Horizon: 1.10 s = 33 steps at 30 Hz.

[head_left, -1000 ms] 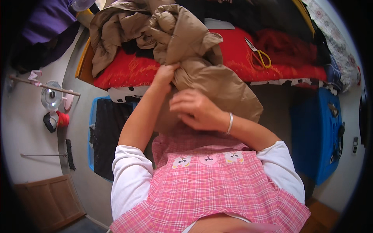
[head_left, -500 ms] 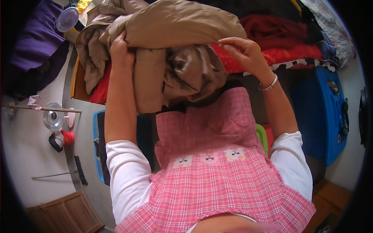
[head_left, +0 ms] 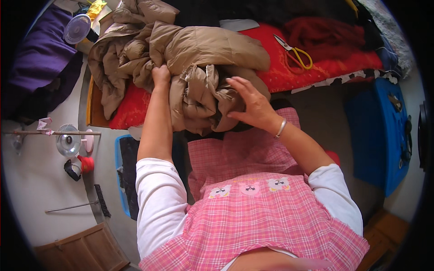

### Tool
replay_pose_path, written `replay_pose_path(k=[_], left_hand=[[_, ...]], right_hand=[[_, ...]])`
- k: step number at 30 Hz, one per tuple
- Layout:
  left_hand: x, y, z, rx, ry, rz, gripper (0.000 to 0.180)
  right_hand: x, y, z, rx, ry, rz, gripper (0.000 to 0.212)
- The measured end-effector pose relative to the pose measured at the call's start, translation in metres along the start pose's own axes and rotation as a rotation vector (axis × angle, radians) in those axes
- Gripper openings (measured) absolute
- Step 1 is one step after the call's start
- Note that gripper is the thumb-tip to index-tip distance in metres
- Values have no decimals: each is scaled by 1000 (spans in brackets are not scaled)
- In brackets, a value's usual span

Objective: Cutting and checking the lining of a beige down jacket.

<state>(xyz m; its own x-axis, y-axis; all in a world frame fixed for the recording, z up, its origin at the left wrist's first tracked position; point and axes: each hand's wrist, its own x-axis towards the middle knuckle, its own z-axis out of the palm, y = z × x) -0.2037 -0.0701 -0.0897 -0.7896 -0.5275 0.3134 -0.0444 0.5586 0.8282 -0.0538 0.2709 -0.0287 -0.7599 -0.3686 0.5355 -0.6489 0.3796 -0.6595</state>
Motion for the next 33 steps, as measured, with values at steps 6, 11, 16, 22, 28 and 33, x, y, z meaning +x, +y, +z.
replay_pose_path(k=[6,11,16,22,28,33], left_hand=[[-2,30,-44,-128,-307,-151,30],[-67,100,-85,-240,-413,-106,36],[-103,141,-44,-251,-755,-183,70],[-85,78,3,-232,-715,-237,59],[-66,22,11,-1,-590,73,50],[-69,12,-6,-117,-630,-10,52]], right_hand=[[48,44,31,-122,-178,53,22],[97,43,42,-141,-107,143,16],[110,35,70,-275,-338,101,20],[99,75,45,470,-346,169,39],[44,85,-28,681,-379,358,42],[9,88,-39,-174,-497,308,34]])
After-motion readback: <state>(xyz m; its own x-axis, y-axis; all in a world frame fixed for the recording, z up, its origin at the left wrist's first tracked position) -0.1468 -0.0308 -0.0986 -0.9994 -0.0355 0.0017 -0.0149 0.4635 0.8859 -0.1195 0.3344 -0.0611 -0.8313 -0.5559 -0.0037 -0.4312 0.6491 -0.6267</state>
